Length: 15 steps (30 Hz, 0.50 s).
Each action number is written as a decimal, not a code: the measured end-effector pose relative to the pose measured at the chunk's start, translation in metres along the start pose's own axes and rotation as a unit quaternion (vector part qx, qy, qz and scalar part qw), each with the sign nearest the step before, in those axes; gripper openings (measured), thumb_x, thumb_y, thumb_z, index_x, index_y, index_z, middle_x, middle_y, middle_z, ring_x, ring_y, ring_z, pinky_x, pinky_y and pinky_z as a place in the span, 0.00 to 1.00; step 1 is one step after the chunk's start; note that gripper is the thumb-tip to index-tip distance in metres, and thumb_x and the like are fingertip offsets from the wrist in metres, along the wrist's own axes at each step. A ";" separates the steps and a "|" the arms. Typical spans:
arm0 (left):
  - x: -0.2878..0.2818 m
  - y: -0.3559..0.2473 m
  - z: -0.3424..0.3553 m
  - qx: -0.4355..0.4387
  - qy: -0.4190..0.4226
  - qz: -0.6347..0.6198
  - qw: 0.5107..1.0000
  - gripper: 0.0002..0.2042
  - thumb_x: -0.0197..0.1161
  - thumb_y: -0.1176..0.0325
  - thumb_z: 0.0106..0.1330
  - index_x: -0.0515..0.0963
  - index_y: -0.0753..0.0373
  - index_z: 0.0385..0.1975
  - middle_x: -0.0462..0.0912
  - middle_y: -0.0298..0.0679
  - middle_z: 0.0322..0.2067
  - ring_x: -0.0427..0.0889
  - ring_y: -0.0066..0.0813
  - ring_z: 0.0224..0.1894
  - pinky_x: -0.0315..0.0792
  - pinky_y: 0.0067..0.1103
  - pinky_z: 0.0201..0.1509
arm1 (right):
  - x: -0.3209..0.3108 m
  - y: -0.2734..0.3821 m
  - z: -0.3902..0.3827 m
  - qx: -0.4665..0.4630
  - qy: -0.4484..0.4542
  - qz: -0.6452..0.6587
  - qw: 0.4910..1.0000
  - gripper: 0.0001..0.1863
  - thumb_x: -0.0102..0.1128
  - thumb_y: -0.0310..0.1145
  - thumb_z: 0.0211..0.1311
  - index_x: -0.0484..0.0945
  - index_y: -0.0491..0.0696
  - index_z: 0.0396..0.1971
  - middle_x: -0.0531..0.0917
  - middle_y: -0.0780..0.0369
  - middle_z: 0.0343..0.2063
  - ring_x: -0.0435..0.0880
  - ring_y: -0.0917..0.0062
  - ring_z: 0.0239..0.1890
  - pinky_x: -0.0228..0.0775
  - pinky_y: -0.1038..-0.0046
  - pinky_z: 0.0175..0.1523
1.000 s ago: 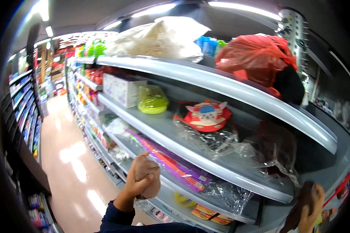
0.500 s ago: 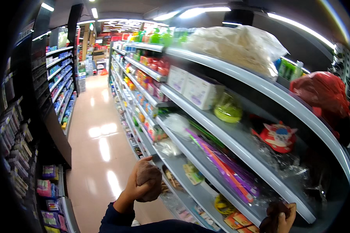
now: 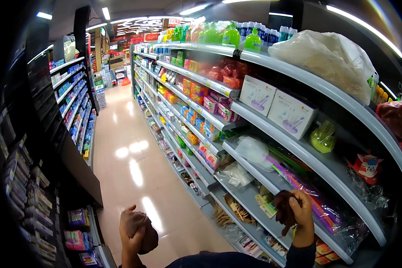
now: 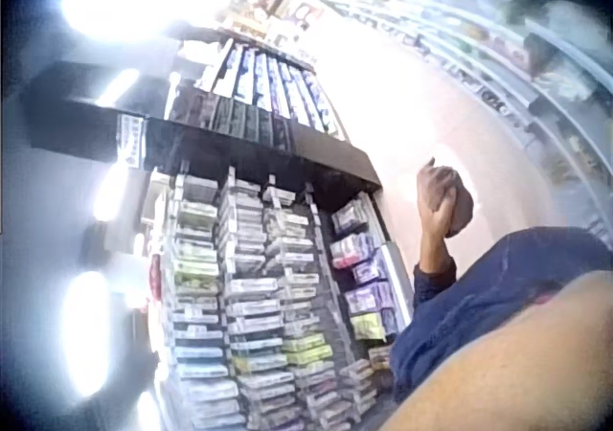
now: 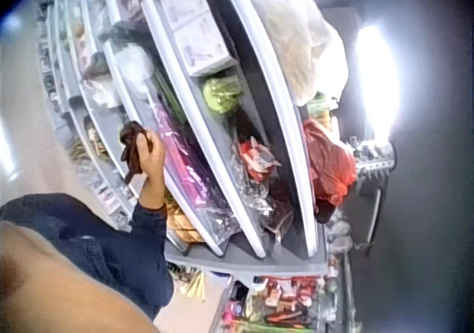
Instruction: The person walks through a store aisle and wipes various shelves and items with a cloth. They handle a stool, a basket, and several small objects like glasses and boxes, wiping them individually before placing them back.
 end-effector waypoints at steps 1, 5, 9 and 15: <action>-0.004 0.013 0.000 -0.009 -0.003 0.005 1.000 0.12 0.53 0.63 0.48 0.79 0.63 0.26 0.78 0.41 0.30 0.75 0.39 0.41 0.59 0.45 0.61 | 0.014 -0.007 0.014 0.004 0.015 -0.011 1.000 0.09 0.57 0.32 0.60 0.72 0.42 0.26 0.72 0.69 0.22 0.64 0.89 0.23 0.57 0.83 0.28; 0.007 0.061 0.013 -0.049 -0.010 -0.048 0.998 0.13 0.53 0.63 0.49 0.80 0.62 0.27 0.79 0.40 0.30 0.75 0.39 0.42 0.60 0.43 0.61 | 0.042 0.003 0.071 -0.026 0.003 -0.016 1.000 0.12 0.55 0.28 0.57 0.61 0.46 0.20 0.71 0.66 0.29 0.62 0.86 0.27 0.57 0.82 0.32; 0.055 0.109 0.057 -0.020 0.061 -0.121 0.991 0.12 0.55 0.66 0.47 0.80 0.63 0.29 0.79 0.41 0.34 0.75 0.38 0.44 0.57 0.41 0.64 | 0.053 0.011 0.123 -0.065 -0.025 -0.023 0.997 0.09 0.52 0.25 0.58 0.62 0.45 0.22 0.73 0.64 0.32 0.65 0.88 0.29 0.59 0.84 0.33; 0.140 0.172 0.163 0.000 0.136 -0.237 0.962 0.16 0.58 0.70 0.45 0.77 0.65 0.37 0.80 0.40 0.33 0.77 0.35 0.41 0.54 0.41 0.66 | 0.052 0.010 0.188 -0.153 -0.096 -0.074 0.981 0.09 0.52 0.27 0.56 0.63 0.43 0.21 0.76 0.59 0.33 0.68 0.83 0.31 0.63 0.80 0.37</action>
Point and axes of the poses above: each hand's wrist, its own z-axis towards the middle knuckle, its own x-axis out of the palm, y = z × x, the point moved 9 cm from there along z, towards the middle knuckle
